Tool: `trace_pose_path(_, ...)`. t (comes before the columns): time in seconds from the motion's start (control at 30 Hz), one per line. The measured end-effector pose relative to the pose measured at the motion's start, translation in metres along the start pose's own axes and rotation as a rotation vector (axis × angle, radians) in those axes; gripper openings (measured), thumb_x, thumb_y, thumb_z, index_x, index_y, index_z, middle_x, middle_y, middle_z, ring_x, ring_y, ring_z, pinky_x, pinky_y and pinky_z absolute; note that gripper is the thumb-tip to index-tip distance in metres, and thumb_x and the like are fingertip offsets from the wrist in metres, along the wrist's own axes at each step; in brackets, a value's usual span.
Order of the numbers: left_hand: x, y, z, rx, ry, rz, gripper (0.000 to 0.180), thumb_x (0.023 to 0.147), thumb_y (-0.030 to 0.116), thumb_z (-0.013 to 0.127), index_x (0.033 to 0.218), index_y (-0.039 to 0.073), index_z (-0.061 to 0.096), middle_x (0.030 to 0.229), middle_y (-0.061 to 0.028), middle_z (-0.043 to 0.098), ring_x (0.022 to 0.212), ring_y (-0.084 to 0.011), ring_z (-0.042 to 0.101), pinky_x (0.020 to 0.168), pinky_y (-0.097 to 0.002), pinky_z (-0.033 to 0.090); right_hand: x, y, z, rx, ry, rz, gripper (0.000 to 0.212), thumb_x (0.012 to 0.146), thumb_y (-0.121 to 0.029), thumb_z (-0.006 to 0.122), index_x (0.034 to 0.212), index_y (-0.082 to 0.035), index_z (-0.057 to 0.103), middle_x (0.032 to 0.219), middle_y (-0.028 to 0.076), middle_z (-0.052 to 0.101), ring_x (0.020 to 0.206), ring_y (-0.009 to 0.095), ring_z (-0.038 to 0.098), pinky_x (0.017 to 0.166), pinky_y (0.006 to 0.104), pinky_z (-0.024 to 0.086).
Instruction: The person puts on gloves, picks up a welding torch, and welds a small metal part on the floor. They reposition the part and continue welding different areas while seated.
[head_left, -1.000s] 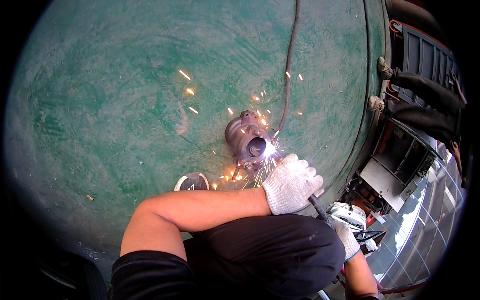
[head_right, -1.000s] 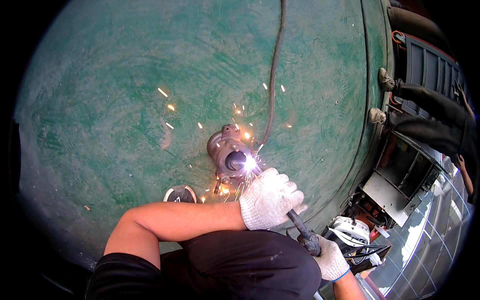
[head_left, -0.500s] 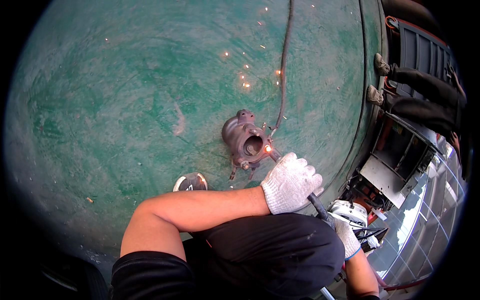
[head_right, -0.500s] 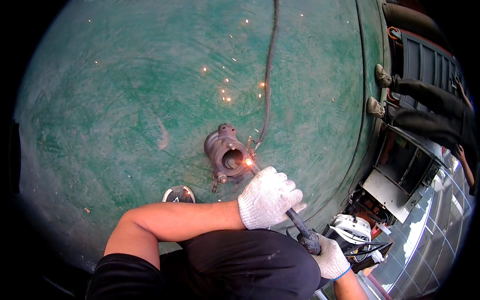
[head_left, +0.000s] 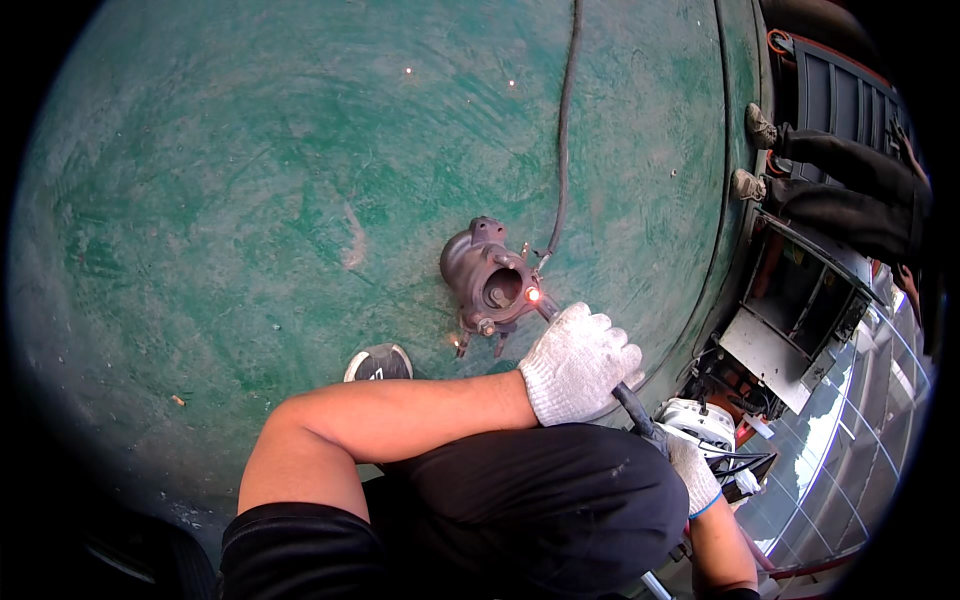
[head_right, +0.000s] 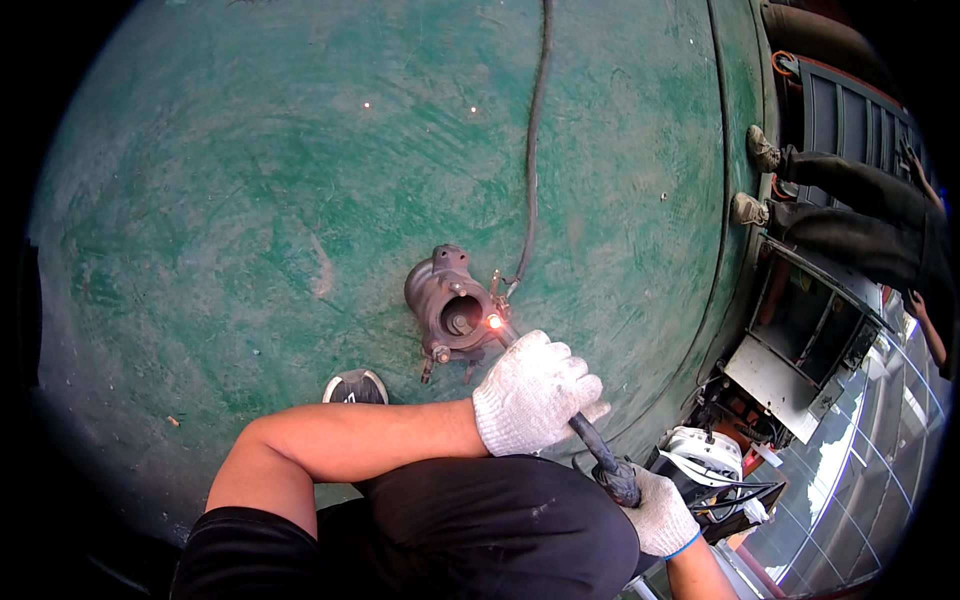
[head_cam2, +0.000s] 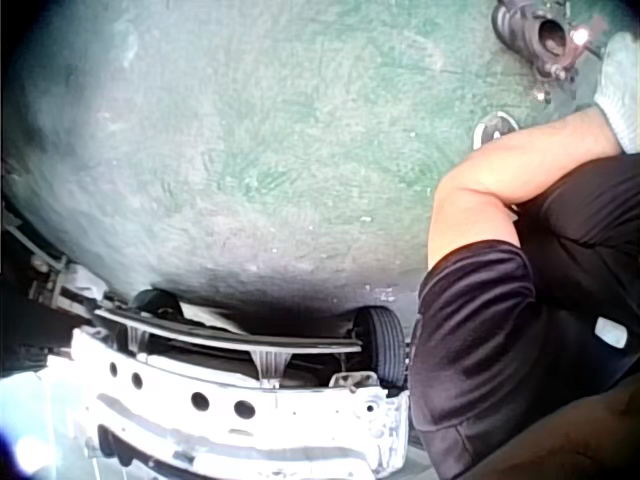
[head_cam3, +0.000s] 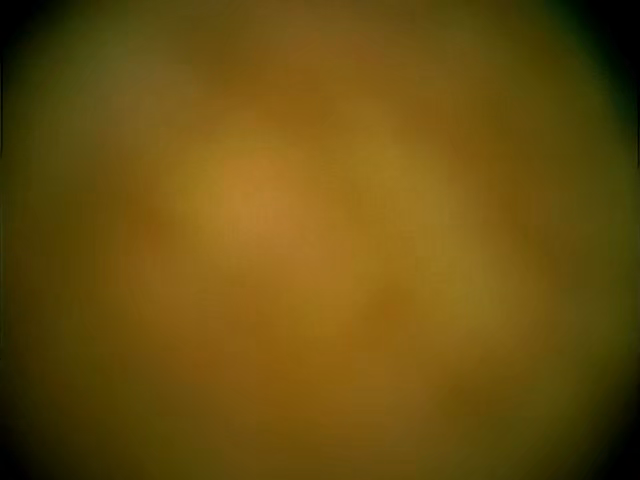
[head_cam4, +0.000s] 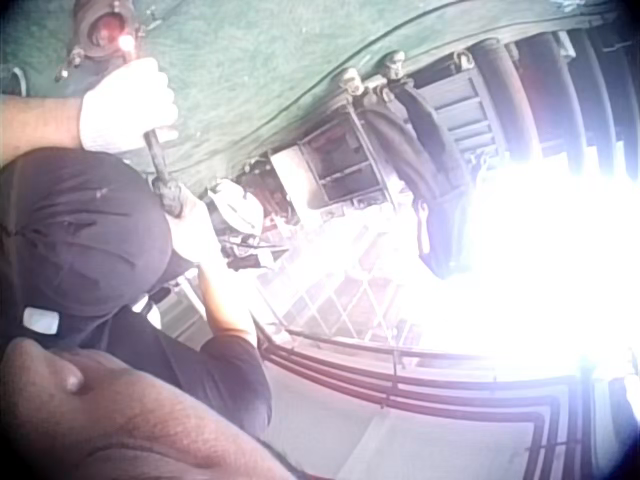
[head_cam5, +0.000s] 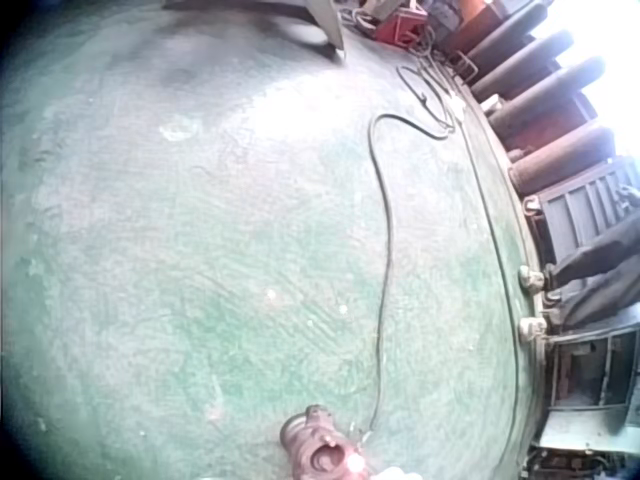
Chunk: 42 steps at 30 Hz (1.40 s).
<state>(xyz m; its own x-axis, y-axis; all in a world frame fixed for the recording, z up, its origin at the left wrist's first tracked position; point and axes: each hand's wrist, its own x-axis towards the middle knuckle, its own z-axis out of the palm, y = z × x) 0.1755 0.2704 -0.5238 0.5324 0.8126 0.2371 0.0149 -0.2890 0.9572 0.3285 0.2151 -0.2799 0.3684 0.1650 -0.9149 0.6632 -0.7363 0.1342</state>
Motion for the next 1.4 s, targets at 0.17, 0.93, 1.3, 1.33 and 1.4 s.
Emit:
trace_pose_path(0.17, 0.0, -0.001, -0.001, 0.013, -0.006, -0.007, 0.032, 0.098, 0.042, 0.077, 0.08, 0.018, 0.066, 0.076, -0.0038, 0.064, 0.078, -0.0271, 0.068, 0.077, -0.0454, 0.047, -0.001, -0.007, -0.004, -0.061, 0.004, 0.04, 0.045, 0.094, -0.034, 0.09, 0.122, -0.002, 0.076, 0.091, 0.011, 0.077, 0.083, 0.011, 0.063, 0.084, 0.0357, 0.059)
trace_pose_path(0.93, -0.006, -0.001, 0.003, -0.042, -0.016, -0.067, 0.029, 0.098, 0.041, 0.074, 0.087, 0.015, 0.074, 0.084, -0.0084, 0.071, 0.09, -0.0322, 0.073, 0.079, -0.0489, 0.052, -0.004, -0.009, -0.004, -0.144, 0.002, 0.002, 0.047, 0.095, -0.032, 0.088, 0.127, 0.001, 0.075, 0.1, 0.013, 0.081, 0.091, 0.011, 0.069, 0.09, 0.0355, 0.06)
trace_pose_path(1.3, -0.002, -0.001, -0.006, -0.067, -0.061, -0.049, 0.029, 0.097, 0.04, 0.076, 0.084, 0.016, 0.069, 0.08, -0.0072, 0.068, 0.082, -0.0319, 0.069, 0.075, -0.0494, 0.051, -0.007, -0.011, 0.0, -0.029, 0.006, 0.011, 0.048, 0.096, -0.033, 0.088, 0.128, 0.001, 0.074, 0.099, 0.011, 0.08, 0.089, 0.01, 0.067, 0.087, 0.0339, 0.06)
trace_pose_path(1.33, -0.002, -0.002, -0.005, -0.078, -0.042, -0.034, 0.03, 0.097, 0.04, 0.078, 0.082, 0.016, 0.067, 0.079, -0.0064, 0.066, 0.079, -0.0321, 0.067, 0.074, -0.0489, 0.051, -0.009, -0.018, 0.0, -0.095, -0.003, -0.045, 0.047, 0.097, -0.031, 0.088, 0.128, 0.001, 0.075, 0.099, 0.012, 0.08, 0.089, 0.009, 0.067, 0.087, 0.0337, 0.06)
trace_pose_path(1.4, -0.004, 0.0, -0.003, -0.088, 0.007, -0.063, 0.029, 0.096, 0.039, 0.079, 0.081, 0.016, 0.067, 0.078, -0.0059, 0.066, 0.078, -0.0322, 0.067, 0.074, -0.0491, 0.051, -0.009, -0.022, 0.0, -0.137, 0.014, -0.048, 0.046, 0.096, -0.03, 0.088, 0.127, 0.001, 0.075, 0.098, 0.011, 0.08, 0.089, 0.009, 0.066, 0.087, 0.0334, 0.06)
